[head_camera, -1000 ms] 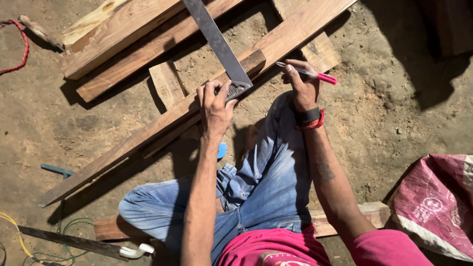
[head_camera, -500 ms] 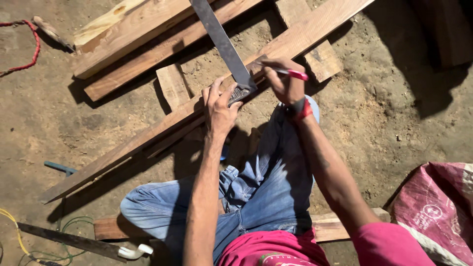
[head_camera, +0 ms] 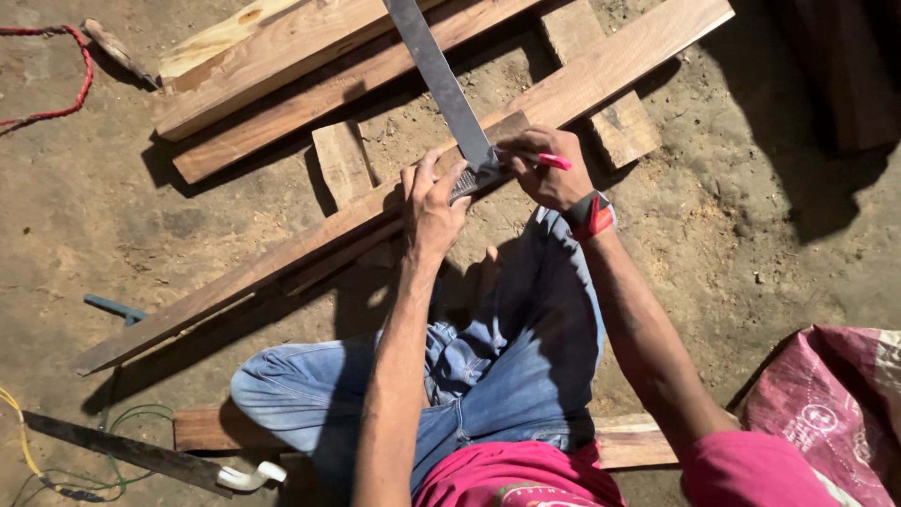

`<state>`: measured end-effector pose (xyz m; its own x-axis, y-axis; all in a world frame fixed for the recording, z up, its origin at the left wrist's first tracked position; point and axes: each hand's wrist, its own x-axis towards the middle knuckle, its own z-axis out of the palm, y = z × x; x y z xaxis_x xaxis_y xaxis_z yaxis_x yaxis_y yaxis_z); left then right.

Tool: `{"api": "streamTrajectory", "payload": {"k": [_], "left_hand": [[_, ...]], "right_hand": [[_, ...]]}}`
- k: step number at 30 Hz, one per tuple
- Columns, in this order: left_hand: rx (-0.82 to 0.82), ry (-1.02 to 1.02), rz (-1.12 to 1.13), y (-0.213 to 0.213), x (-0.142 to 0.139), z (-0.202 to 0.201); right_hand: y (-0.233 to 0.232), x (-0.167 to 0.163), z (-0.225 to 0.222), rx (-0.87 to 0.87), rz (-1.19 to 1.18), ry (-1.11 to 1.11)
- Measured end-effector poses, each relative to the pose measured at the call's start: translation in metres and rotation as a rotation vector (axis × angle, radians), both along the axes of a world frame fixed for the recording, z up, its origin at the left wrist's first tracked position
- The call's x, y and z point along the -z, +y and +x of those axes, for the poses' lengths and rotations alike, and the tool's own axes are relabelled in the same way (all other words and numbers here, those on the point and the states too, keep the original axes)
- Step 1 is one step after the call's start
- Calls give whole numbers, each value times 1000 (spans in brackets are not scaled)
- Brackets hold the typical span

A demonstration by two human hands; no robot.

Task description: The person sits on the ground and uses a try square and a pink marker to draw perpendicular lines on several wooden planks. They repeatedly position the square, draw lines, and move to the next plank.

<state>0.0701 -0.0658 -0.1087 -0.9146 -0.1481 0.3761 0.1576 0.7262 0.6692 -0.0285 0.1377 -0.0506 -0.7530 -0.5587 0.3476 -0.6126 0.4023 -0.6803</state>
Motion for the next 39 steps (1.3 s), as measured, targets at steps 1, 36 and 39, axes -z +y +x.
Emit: {"api": "streamTrajectory", "payload": {"k": [1, 36, 39], "left_hand": [[-2, -2, -3, 0, 3, 0], [-443, 42, 430, 3, -39, 202], [-466, 89, 328, 0, -62, 218]], "right_hand": [[0, 0, 2, 7, -6, -6], [-74, 64, 197, -266, -47, -36], [-96, 101, 234, -523, -164, -455]]}}
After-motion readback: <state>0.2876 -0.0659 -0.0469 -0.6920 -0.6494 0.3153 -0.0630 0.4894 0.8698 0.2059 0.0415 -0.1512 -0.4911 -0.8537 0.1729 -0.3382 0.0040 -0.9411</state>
